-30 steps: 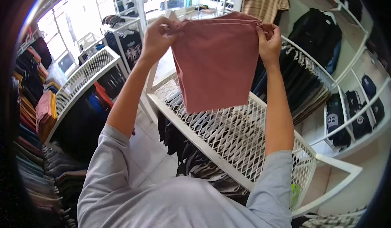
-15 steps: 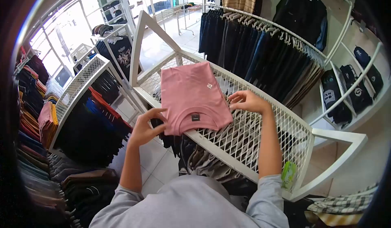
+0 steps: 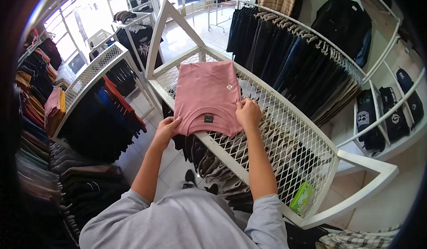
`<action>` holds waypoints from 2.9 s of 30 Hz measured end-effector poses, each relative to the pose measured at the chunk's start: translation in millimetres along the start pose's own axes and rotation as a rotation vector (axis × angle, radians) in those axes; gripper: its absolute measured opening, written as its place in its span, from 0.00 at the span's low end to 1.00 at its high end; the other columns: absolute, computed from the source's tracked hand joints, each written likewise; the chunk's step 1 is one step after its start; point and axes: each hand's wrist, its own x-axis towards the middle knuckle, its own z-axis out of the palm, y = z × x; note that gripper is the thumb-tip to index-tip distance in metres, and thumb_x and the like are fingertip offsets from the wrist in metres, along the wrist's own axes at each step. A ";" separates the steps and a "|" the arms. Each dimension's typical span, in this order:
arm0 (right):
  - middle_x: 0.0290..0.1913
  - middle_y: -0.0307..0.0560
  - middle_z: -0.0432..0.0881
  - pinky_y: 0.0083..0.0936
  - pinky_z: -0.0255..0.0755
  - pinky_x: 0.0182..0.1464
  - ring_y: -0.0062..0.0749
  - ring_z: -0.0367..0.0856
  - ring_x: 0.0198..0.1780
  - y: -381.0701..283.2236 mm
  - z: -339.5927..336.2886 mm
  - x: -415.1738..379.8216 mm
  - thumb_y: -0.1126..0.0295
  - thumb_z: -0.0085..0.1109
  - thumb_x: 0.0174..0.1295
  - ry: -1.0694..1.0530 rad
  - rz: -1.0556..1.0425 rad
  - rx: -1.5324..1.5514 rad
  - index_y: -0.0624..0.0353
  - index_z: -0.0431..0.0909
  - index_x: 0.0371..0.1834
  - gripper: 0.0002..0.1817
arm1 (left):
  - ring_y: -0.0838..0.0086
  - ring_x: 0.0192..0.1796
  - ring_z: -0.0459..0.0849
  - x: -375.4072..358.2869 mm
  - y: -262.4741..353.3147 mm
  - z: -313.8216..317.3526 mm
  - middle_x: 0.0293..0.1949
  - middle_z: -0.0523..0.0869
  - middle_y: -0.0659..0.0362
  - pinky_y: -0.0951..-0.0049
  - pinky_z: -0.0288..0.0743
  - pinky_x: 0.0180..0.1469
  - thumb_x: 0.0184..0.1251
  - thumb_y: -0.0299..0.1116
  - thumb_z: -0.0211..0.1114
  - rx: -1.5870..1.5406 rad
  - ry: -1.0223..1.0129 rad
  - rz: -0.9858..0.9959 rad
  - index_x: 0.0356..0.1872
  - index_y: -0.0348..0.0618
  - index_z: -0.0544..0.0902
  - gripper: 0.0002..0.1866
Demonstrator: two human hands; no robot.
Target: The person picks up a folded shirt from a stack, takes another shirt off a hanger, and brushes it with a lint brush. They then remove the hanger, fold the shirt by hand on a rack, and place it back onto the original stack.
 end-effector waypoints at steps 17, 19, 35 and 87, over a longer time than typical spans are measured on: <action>0.50 0.55 0.89 0.35 0.78 0.55 0.41 0.88 0.49 -45.2 -9.3 -110.7 0.60 0.72 0.62 -0.314 0.144 0.772 0.69 0.83 0.55 0.25 | 0.75 0.52 0.88 -10.2 58.0 -48.9 0.54 0.88 0.58 0.71 0.84 0.55 0.67 0.36 0.76 -0.099 -0.401 -0.162 0.62 0.34 0.81 0.26; 0.50 0.50 0.88 0.30 0.77 0.55 0.32 0.85 0.49 -61.8 -4.9 -121.3 0.63 0.71 0.65 -0.310 0.247 0.881 0.70 0.82 0.57 0.24 | 0.75 0.54 0.88 -8.0 57.3 -50.2 0.55 0.88 0.59 0.70 0.83 0.58 0.67 0.36 0.77 0.044 -0.273 -0.153 0.61 0.35 0.82 0.25; 0.66 0.50 0.80 0.27 0.70 0.68 0.31 0.79 0.64 -287.8 135.3 -214.7 0.71 0.57 0.73 -0.518 -0.032 1.123 0.70 0.69 0.74 0.28 | 0.76 0.54 0.86 -73.7 77.7 -338.9 0.55 0.85 0.58 0.72 0.81 0.59 0.65 0.27 0.75 -0.216 -0.177 0.148 0.72 0.36 0.70 0.35; 0.54 0.43 0.85 0.23 0.76 0.54 0.24 0.83 0.52 -1010.7 629.2 -204.3 0.53 0.58 0.75 -1.430 -0.269 1.001 0.65 0.77 0.64 0.27 | 0.72 0.52 0.91 -42.1 255.9 -1079.5 0.54 0.90 0.55 0.68 0.85 0.59 0.82 0.45 0.58 -0.404 0.508 0.271 0.63 0.37 0.80 0.22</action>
